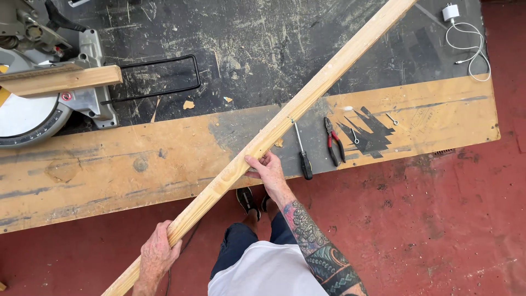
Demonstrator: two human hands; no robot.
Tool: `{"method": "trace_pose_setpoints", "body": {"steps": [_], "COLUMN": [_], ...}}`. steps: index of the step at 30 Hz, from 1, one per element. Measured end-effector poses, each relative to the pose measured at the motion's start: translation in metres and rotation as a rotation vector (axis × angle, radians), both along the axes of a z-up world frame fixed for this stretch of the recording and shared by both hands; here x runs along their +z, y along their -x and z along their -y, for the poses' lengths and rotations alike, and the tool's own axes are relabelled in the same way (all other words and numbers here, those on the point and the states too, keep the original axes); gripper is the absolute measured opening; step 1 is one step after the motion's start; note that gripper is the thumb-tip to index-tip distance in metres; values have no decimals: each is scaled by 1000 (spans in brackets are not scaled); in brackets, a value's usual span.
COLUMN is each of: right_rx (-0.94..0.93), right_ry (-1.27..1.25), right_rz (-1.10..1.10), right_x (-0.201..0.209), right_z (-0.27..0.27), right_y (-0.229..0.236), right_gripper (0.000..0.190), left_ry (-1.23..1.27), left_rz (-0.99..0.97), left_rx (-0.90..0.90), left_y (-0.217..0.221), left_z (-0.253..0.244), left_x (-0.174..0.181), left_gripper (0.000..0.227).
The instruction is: Removing staples or nails from a wooden strip using a screwdriver and pliers
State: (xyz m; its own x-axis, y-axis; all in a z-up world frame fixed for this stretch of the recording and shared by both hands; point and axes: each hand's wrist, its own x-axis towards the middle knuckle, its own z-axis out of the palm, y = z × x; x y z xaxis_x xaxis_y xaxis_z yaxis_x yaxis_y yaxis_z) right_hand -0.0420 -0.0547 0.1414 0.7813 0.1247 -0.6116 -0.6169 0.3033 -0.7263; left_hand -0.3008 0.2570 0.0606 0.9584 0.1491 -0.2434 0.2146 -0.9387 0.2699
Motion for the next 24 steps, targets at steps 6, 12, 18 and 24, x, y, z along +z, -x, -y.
{"method": "trace_pose_setpoints", "body": {"steps": [6, 12, 18, 24], "right_rx": [103, 441, 558, 319], "right_ry": [-176, -101, 128, 111], "right_rz": [335, 697, 779, 846], "right_x": [76, 92, 135, 208], "right_z": [25, 39, 15, 88], "right_y": [16, 107, 186, 149], "right_gripper": [48, 70, 76, 39], "left_ry": [22, 317, 667, 706], "left_rz": [12, 152, 339, 715], "left_rx": [98, 53, -230, -361], "left_y": [4, -61, -139, -168], "left_z": [30, 110, 240, 367], "left_x": [58, 191, 320, 451], "left_gripper": [74, 58, 36, 38]}}
